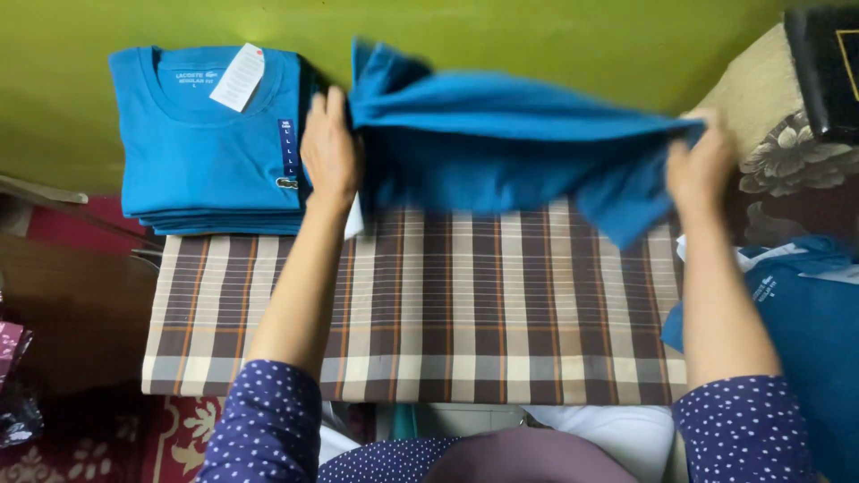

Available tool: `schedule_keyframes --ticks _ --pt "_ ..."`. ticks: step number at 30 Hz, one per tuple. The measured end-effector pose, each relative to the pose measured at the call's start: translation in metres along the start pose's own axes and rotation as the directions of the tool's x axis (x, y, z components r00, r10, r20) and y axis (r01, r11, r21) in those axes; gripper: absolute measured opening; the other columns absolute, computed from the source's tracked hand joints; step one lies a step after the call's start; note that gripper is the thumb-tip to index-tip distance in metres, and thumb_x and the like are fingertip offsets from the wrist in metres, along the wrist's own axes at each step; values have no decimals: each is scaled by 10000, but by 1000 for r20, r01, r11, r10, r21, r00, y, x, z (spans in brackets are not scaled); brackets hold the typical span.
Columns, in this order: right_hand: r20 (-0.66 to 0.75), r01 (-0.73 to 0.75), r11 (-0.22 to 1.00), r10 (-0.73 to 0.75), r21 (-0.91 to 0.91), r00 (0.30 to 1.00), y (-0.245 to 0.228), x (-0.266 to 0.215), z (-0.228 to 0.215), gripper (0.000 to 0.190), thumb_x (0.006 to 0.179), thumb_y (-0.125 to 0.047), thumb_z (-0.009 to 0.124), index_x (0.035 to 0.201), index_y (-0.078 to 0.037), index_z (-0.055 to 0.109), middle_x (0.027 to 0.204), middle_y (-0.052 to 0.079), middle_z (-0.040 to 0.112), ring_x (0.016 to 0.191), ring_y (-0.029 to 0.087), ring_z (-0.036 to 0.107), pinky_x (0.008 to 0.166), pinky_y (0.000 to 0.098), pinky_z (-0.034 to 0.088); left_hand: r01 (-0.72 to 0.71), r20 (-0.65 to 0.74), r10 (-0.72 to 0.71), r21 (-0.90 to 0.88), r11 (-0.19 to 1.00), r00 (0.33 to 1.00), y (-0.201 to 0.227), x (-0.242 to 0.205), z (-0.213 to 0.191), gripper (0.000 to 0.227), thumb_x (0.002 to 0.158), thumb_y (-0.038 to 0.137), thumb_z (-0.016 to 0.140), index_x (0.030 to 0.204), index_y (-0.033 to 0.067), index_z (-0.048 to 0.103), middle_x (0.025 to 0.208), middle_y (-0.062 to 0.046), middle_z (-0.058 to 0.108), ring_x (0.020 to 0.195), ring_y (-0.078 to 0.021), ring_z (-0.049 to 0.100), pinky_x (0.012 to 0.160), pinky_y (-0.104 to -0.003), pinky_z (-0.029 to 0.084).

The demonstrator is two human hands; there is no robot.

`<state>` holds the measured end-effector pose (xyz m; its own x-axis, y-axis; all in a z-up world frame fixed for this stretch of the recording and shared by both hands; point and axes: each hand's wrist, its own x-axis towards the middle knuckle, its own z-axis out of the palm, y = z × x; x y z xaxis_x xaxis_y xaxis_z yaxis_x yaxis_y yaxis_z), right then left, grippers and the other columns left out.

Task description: Folding blue t-shirts and placing them into a stack.

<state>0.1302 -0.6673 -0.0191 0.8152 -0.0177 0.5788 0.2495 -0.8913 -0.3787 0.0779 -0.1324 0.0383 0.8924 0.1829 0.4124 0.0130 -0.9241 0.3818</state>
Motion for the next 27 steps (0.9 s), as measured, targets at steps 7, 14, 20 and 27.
schedule_keyframes --ticks 7,14,20,27 --pt "205 113 989 -92 -97 974 -1 -19 -11 438 783 234 557 1001 -138 636 1068 214 572 1007 445 532 889 513 412 -342 101 339 11 940 935 -44 -22 33 263 906 18 530 1164 61 550 1026 -188 458 946 -396 466 686 -519 460" --pt "768 78 903 312 -423 559 -80 -53 -10 536 848 -387 781 1345 -226 660 1385 206 586 1246 431 586 987 573 513 -273 658 30 270 923 753 -37 -98 54 822 839 843 498 1322 181 561 1237 -148 669 1155 -350 613 996 -508 390" --pt "714 402 888 -131 -224 688 -121 -72 57 756 817 -378 801 1506 -244 523 1483 166 563 1471 332 424 1181 589 283 -152 405 56 209 966 913 -45 -120 120 348 918 488 618 1140 225 573 1222 -56 565 1176 -289 553 948 -462 446" --pt "795 321 947 -179 -21 579 -139 -105 54 309 1028 -361 522 1277 -218 636 1196 91 746 1123 296 716 1004 499 530 -706 -8 710 -111 699 704 -20 -124 88 667 763 316 828 1352 131 574 1490 -177 523 1352 -352 528 1055 -459 469"
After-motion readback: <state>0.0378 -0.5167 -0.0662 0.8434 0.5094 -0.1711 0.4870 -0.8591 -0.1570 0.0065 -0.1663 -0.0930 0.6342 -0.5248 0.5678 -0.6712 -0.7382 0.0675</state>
